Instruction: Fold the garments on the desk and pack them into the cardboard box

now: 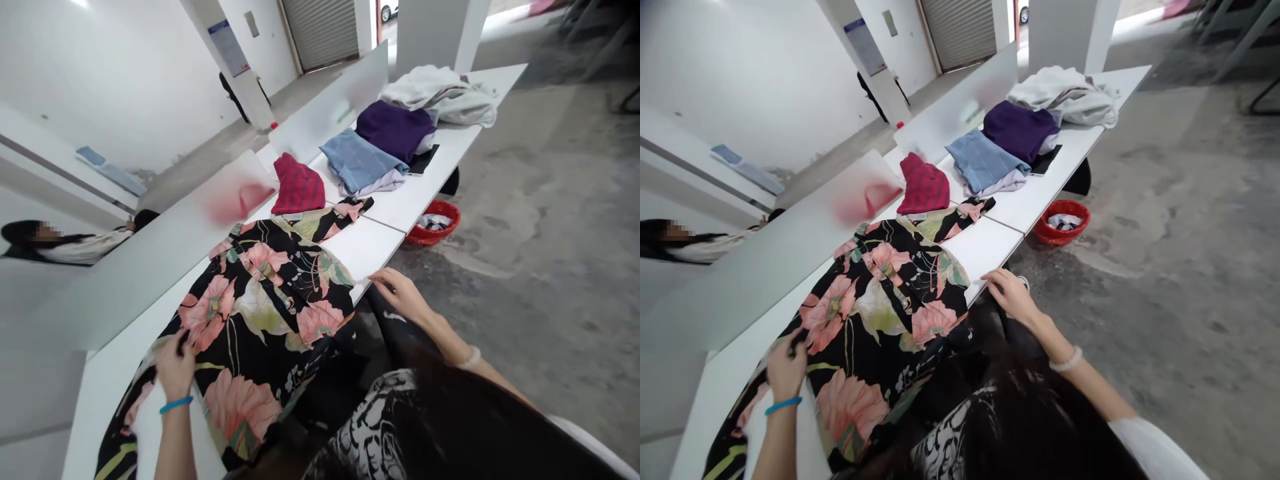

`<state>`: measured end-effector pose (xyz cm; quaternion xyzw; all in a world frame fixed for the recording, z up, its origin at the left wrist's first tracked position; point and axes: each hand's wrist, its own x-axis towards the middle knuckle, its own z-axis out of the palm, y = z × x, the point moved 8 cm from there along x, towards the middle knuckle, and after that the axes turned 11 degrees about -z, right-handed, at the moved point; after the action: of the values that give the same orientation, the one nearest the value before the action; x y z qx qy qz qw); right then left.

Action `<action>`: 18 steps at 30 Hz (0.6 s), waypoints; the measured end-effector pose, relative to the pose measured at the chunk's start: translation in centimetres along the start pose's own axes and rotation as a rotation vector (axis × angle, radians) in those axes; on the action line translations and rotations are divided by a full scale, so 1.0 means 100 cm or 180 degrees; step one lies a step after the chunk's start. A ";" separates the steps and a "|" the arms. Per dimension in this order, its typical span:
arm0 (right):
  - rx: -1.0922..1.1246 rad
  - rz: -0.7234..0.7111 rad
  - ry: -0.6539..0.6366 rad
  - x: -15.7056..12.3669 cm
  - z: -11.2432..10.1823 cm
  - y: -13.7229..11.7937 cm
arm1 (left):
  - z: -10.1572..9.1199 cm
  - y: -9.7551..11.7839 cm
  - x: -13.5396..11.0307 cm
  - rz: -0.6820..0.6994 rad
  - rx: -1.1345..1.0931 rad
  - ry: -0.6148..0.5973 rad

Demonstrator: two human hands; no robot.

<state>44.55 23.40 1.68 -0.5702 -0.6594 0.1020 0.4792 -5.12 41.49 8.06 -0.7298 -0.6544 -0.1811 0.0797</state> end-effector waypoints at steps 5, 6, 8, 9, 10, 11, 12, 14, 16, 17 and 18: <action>0.0056 -0.0302 -0.0651 0.035 0.033 -0.014 | 0.038 0.156 -0.031 0.1164 -0.0436 -0.1176; 0.0086 -0.0197 -0.0596 0.038 0.035 -0.013 | 0.050 0.177 -0.041 0.1269 -0.0447 -0.1298; 0.0156 0.0038 -0.0392 0.041 0.033 -0.010 | 0.074 0.201 -0.060 0.1294 -0.0486 -0.1432; 0.0181 0.0124 -0.0291 0.040 0.030 -0.008 | 0.084 0.205 -0.067 0.1237 -0.0528 -0.1421; 0.0180 0.0176 -0.0217 0.037 0.027 -0.006 | 0.091 0.206 -0.071 0.1168 -0.0592 -0.1373; 0.0198 0.0240 -0.0135 0.032 0.023 -0.003 | 0.095 0.204 -0.074 0.1104 -0.0676 -0.1295; 0.0285 0.0362 -0.0010 0.025 0.019 0.002 | 0.097 0.201 -0.076 0.1057 -0.0775 -0.1207; 0.0718 0.0823 0.0344 0.003 0.017 0.018 | 0.097 0.195 -0.076 0.1038 -0.0974 -0.1100; 0.1473 0.1504 0.0660 -0.027 0.028 0.037 | 0.094 0.191 -0.075 0.1051 -0.1129 -0.1086; 0.1908 0.1824 0.0735 -0.042 0.040 0.043 | 0.093 0.191 -0.075 0.1057 -0.1179 -0.1092; 0.2309 0.2058 0.0730 -0.054 0.054 0.046 | 0.091 0.191 -0.075 0.1061 -0.1211 -0.1094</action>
<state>42.94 22.59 -7.02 -0.5496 -0.3140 0.4048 0.6599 14.57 35.29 -0.79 -0.8489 -0.4839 -0.1587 -0.1417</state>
